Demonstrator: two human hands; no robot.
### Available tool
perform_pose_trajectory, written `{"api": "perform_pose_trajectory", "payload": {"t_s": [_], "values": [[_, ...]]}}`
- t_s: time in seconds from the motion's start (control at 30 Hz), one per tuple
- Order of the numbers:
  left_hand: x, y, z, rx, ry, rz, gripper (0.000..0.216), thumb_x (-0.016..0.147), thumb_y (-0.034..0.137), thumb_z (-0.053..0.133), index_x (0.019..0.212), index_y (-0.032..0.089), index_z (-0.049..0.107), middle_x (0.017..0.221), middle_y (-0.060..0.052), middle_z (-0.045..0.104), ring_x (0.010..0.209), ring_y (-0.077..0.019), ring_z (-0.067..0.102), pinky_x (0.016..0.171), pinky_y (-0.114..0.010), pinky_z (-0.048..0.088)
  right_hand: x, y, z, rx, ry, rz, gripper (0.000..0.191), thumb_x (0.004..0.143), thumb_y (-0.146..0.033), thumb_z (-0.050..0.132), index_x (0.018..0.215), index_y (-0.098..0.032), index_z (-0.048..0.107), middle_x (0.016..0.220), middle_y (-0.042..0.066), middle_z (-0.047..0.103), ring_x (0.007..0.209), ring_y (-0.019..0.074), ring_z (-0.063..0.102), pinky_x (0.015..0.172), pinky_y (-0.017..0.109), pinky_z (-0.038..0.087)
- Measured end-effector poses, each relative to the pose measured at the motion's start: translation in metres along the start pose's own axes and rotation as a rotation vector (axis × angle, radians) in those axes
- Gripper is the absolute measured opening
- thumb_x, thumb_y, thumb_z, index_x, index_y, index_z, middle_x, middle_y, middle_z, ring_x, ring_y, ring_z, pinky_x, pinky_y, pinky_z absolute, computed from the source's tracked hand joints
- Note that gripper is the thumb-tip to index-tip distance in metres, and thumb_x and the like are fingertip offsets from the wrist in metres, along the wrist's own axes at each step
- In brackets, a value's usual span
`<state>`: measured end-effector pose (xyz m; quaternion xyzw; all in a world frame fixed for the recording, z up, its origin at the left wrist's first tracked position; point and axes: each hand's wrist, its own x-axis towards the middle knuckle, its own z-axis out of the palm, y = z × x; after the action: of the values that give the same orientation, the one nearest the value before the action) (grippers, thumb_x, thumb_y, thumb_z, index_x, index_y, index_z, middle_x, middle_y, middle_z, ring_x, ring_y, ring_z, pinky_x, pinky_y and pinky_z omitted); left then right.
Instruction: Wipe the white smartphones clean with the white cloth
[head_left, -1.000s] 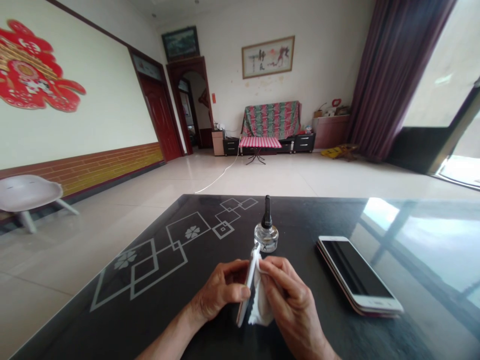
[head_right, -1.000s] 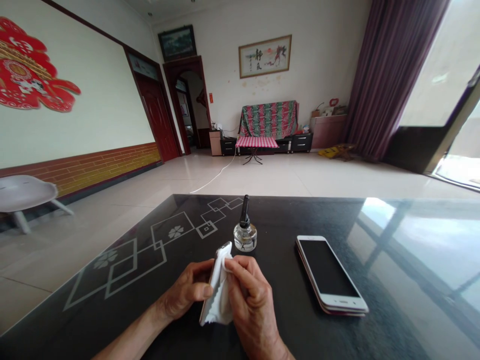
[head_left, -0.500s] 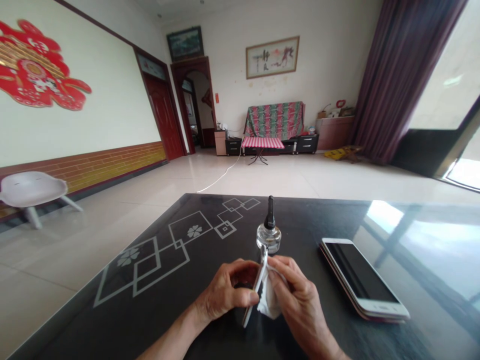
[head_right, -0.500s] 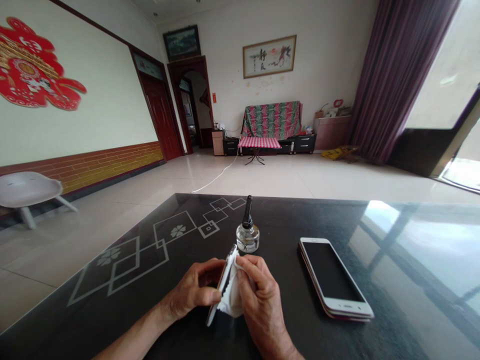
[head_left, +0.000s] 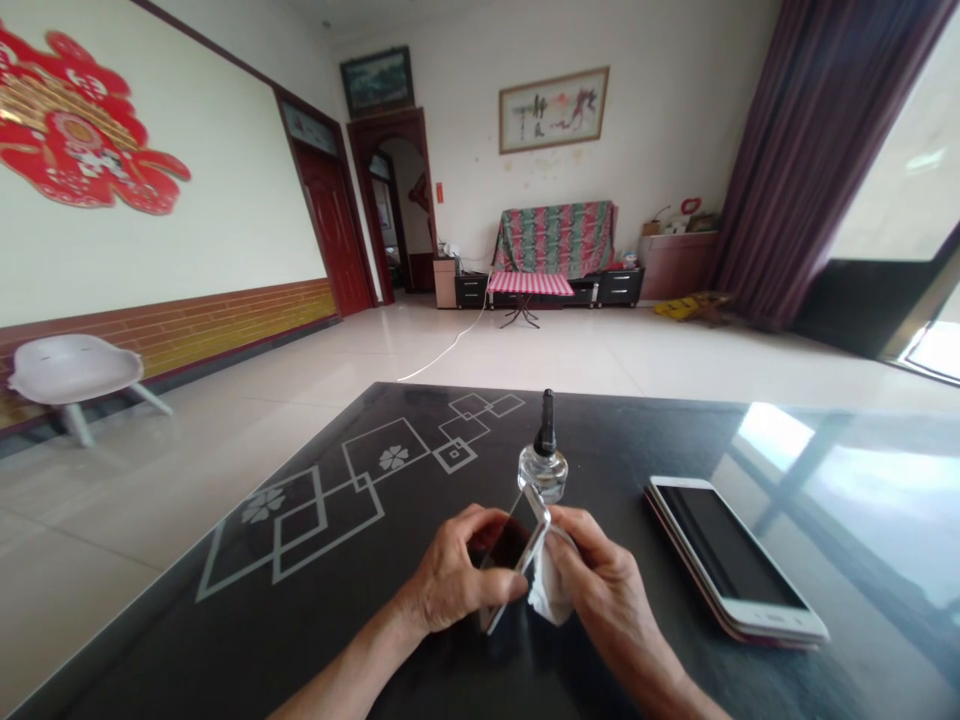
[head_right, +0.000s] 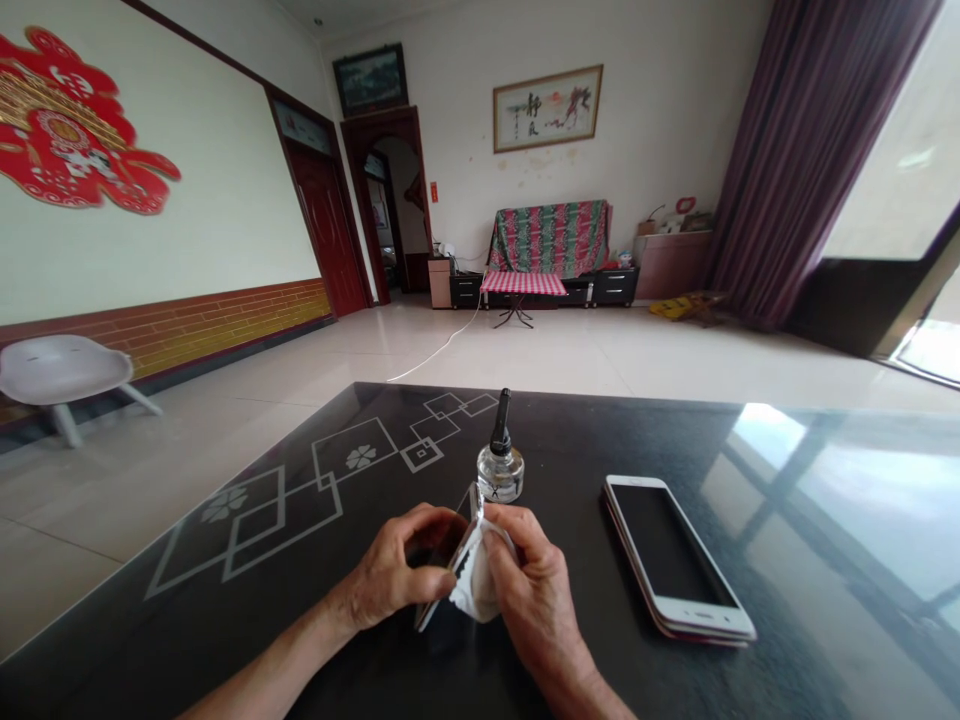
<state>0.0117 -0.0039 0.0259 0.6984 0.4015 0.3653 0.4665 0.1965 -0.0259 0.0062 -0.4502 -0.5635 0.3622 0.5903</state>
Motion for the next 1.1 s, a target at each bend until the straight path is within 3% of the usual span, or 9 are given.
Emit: {"api": "perform_pose_trajectory", "payload": {"t_s": [0.1, 0.2, 0.37, 0.63, 0.97, 1.1], "values": [[0.0, 0.001, -0.001, 0.143, 0.065, 0.018, 0.037, 0.059, 0.027, 0.073, 0.094, 0.021, 0.068, 0.089, 0.0, 0.06, 0.084, -0.0197, 0.058, 0.076, -0.028, 0.046, 0.0, -0.008, -0.003, 0.02, 0.004, 0.115, 0.022, 0.075, -0.036, 0.063, 0.085, -0.017, 0.069, 0.079, 0.004, 0.063, 0.062, 0.0131, 0.055, 0.053, 0.022, 0.043], [-0.001, -0.001, 0.002, 0.337, 0.124, 0.064, 0.045, 0.053, 0.026, 0.076, 0.096, 0.02, 0.066, 0.091, -0.001, 0.057, 0.084, -0.0201, 0.056, 0.076, -0.029, 0.046, 0.004, -0.011, -0.012, -0.01, 0.127, 0.21, 0.026, 0.074, -0.037, 0.063, 0.088, -0.016, 0.067, 0.073, 0.003, 0.063, 0.055, 0.0116, 0.05, 0.046, 0.021, 0.037], [-0.002, -0.007, 0.009, 0.6, 0.087, 0.124, 0.054, 0.046, 0.028, 0.079, 0.097, 0.019, 0.064, 0.091, -0.003, 0.055, 0.089, -0.0238, 0.052, 0.078, -0.033, 0.047, 0.01, -0.006, -0.022, -0.143, 0.222, 0.146, 0.029, 0.071, -0.038, 0.062, 0.088, -0.015, 0.067, 0.076, 0.005, 0.065, 0.061, 0.0146, 0.054, 0.047, 0.021, 0.037], [-0.003, -0.011, 0.01, 0.712, 0.036, 0.121, 0.052, 0.047, 0.033, 0.078, 0.095, 0.019, 0.064, 0.088, -0.003, 0.053, 0.085, -0.0225, 0.051, 0.075, -0.032, 0.047, 0.008, -0.002, -0.019, -0.193, 0.17, 0.16, 0.029, 0.072, -0.038, 0.059, 0.088, -0.015, 0.067, 0.078, 0.006, 0.066, 0.062, 0.0153, 0.056, 0.048, 0.022, 0.038], [-0.003, -0.009, 0.008, 0.767, -0.018, 0.057, 0.053, 0.048, 0.042, 0.078, 0.095, 0.019, 0.065, 0.089, -0.004, 0.054, 0.085, -0.0237, 0.052, 0.073, -0.031, 0.045, 0.008, -0.004, -0.014, -0.357, 0.125, -0.09, 0.021, 0.073, -0.029, 0.052, 0.079, -0.018, 0.069, 0.085, 0.005, 0.067, 0.074, 0.0172, 0.061, 0.064, 0.025, 0.046], [-0.002, -0.004, 0.005, 0.756, -0.056, 0.019, 0.058, 0.049, 0.048, 0.078, 0.098, 0.02, 0.066, 0.093, -0.005, 0.055, 0.086, -0.0247, 0.054, 0.072, -0.031, 0.045, 0.009, -0.003, -0.014, -0.362, 0.109, -0.055, 0.026, 0.074, -0.033, 0.054, 0.086, -0.017, 0.07, 0.078, 0.005, 0.068, 0.069, 0.0178, 0.062, 0.058, 0.024, 0.047]]}}
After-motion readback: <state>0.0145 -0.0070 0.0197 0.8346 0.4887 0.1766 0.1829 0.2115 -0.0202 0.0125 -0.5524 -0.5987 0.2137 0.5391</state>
